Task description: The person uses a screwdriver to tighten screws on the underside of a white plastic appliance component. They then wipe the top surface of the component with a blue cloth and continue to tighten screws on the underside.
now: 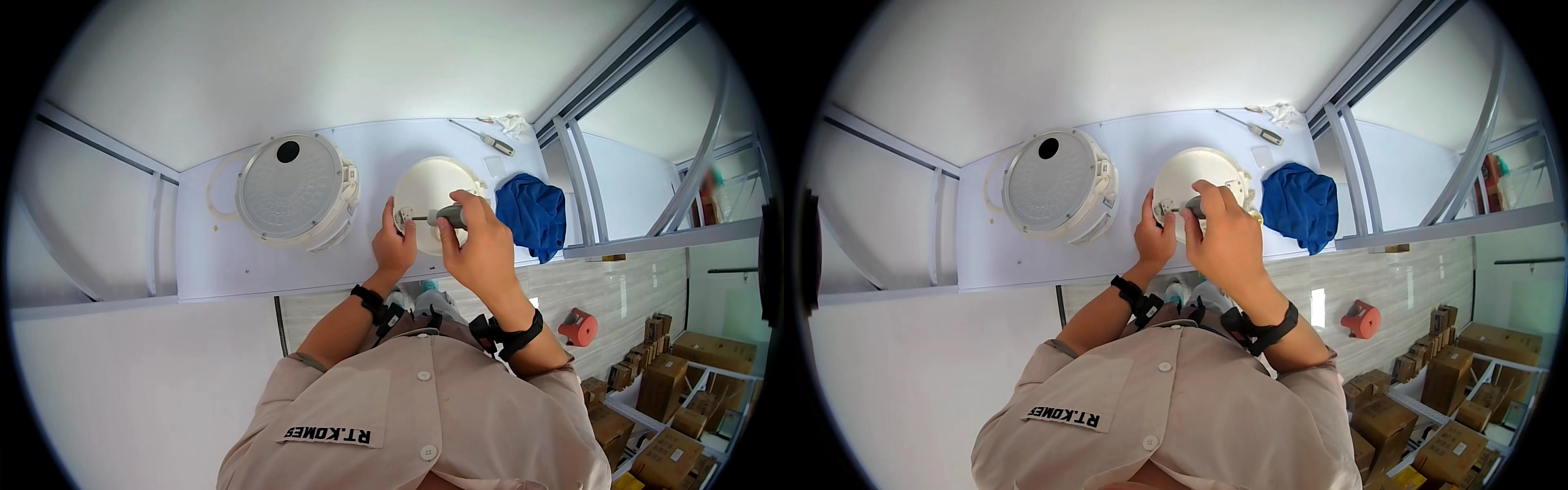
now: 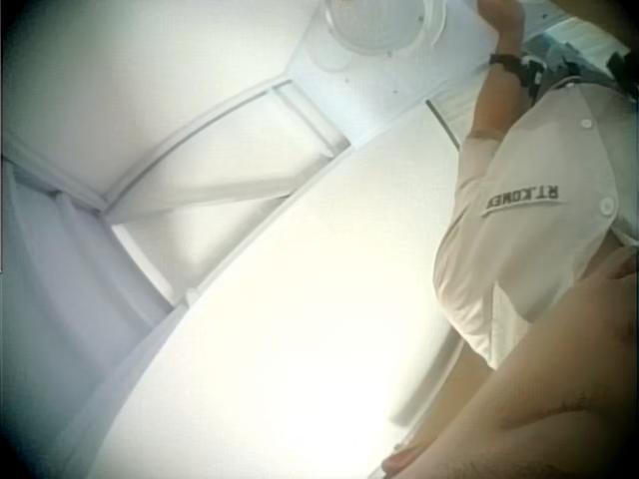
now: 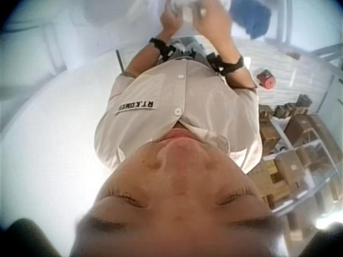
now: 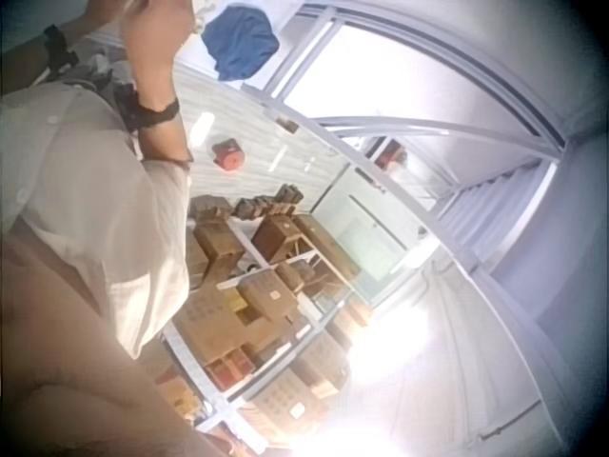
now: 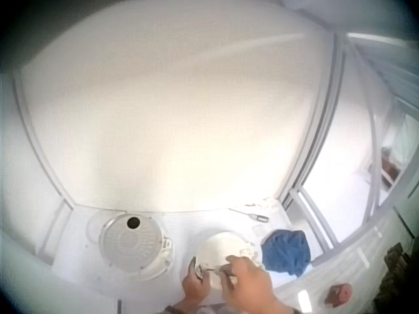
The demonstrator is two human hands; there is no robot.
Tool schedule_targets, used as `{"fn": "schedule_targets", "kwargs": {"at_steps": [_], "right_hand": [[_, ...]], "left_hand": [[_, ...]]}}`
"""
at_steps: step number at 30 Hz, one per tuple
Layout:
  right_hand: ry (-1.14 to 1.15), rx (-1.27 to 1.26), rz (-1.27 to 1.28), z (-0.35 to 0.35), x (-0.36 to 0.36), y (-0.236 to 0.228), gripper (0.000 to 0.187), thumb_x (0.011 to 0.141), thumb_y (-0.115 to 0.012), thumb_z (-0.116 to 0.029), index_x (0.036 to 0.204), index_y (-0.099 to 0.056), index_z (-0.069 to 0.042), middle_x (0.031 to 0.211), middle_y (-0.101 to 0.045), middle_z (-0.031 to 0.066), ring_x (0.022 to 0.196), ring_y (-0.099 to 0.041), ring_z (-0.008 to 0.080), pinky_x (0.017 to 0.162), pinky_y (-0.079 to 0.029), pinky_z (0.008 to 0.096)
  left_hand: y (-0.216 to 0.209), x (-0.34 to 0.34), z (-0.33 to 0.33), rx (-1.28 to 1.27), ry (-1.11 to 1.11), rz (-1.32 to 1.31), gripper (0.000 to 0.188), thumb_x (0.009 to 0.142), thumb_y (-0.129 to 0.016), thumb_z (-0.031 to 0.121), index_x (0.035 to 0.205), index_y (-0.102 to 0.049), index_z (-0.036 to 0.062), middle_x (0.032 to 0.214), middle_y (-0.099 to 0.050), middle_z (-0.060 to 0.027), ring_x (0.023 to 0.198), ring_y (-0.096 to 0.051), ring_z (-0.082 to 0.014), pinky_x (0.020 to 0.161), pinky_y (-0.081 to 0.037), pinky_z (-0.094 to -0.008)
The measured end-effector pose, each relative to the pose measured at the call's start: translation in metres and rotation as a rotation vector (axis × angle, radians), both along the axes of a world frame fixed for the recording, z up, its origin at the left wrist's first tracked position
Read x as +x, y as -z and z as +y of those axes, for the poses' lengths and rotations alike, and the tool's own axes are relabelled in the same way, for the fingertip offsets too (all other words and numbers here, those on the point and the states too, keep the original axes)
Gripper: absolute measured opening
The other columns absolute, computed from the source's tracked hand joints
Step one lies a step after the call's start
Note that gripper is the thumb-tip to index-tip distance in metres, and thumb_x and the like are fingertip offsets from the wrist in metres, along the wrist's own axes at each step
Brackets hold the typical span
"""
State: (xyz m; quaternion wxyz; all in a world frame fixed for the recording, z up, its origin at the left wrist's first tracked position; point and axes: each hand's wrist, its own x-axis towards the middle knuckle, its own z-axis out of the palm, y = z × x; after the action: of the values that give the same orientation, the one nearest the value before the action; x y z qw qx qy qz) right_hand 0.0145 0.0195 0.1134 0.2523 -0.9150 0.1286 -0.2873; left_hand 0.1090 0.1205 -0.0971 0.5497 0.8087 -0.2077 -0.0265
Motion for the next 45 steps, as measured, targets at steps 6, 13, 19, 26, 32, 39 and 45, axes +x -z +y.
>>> {"fn": "schedule_targets", "kwargs": {"at_steps": [6, 13, 19, 26, 32, 39, 45], "right_hand": [[0.05, 0.052, 0.026, -0.005, -0.013, 0.004, 0.042, 0.086, -0.077, -0.007, 0.125, -0.06, -0.004, 0.097, -0.072, 0.015, 0.073, -0.074, 0.0322, 0.059, -0.056, 0.04], [0.112, 0.128, 0.01, -0.008, -0.02, 0.004, 0.042, 0.087, -0.077, -0.006, 0.125, -0.06, -0.004, 0.097, -0.072, 0.0157, 0.076, -0.075, 0.0316, 0.065, -0.058, 0.0395], [0.087, 0.144, 0.018, -0.01, -0.022, 0.005, 0.042, 0.088, -0.078, -0.007, 0.125, -0.059, -0.004, 0.098, -0.072, 0.0164, 0.073, -0.073, 0.0319, 0.064, -0.059, 0.0387], [0.112, 0.129, 0.008, -0.01, -0.024, 0.001, 0.041, 0.089, -0.077, -0.008, 0.125, -0.06, -0.003, 0.095, -0.073, 0.0158, 0.072, -0.073, 0.0307, 0.064, -0.059, 0.038], [0.126, 0.164, 0.021, -0.014, -0.024, -0.001, 0.04, 0.089, -0.077, -0.007, 0.125, -0.06, -0.003, 0.086, -0.073, 0.014, 0.07, -0.073, 0.0294, 0.064, -0.059, 0.0368], [0.062, 0.196, -0.023, -0.017, -0.022, 0.004, 0.04, 0.088, -0.075, -0.004, 0.125, -0.06, -0.003, 0.087, -0.072, 0.0151, 0.074, -0.073, 0.0304, 0.068, -0.06, 0.0375], [0.141, 0.239, -0.022, -0.023, -0.023, 0.006, 0.039, 0.089, -0.076, -0.007, 0.124, -0.06, -0.003, 0.087, -0.072, 0.016, 0.074, -0.074, 0.0291, 0.068, -0.059, 0.0371]], "left_hand": [[0.0, 0.0, 0.002, -0.046, 0.031, -0.006, 0.083, 0.091, -0.075, 0.027, 0.161, -0.037, 0.003, 0.102, -0.079, -0.0137, 0.083, -0.076, -0.0302, 0.073, -0.059, -0.0404], [-0.008, -0.001, 0.006, -0.082, 0.116, 0.077, 0.092, 0.085, -0.08, 0.017, 0.162, -0.032, -0.0006, 0.123, -0.075, -0.0203, 0.106, -0.077, -0.0297, 0.088, -0.06, -0.0373], [-0.001, 0.0, 0.003, -0.106, 0.06, -0.034, 0.094, 0.082, -0.081, 0.021, 0.161, -0.035, 0.0022, 0.104, -0.079, -0.013, 0.084, -0.077, -0.0262, 0.073, -0.06, -0.0354], [-0.006, 0.0, 0.005, -0.019, 0.098, 0.083, 0.092, 0.083, -0.077, 0.012, 0.162, -0.031, -0.0003, 0.116, -0.077, -0.0187, 0.098, -0.077, -0.0283, 0.082, -0.06, -0.0364], [-0.003, 0.0, 0.004, -0.084, 0.099, 0.114, 0.092, 0.086, -0.078, 0.015, 0.163, -0.03, -0.0008, 0.118, -0.077, -0.0181, 0.101, -0.077, -0.027, 0.085, -0.06, -0.0354], [-0.006, -0.001, 0.0, -0.086, 0.037, 0.002, 0.096, 0.084, -0.084, 0.03, 0.161, -0.035, 0.0017, 0.102, -0.078, -0.0111, 0.082, -0.075, -0.0229, 0.073, -0.06, -0.0347], [-0.013, -0.002, 0.001, -0.038, 0.045, 0.029, 0.096, 0.082, -0.086, 0.026, 0.16, -0.037, 0.0017, 0.105, -0.078, -0.0118, 0.086, -0.077, -0.0233, 0.074, -0.06, -0.0349]]}}
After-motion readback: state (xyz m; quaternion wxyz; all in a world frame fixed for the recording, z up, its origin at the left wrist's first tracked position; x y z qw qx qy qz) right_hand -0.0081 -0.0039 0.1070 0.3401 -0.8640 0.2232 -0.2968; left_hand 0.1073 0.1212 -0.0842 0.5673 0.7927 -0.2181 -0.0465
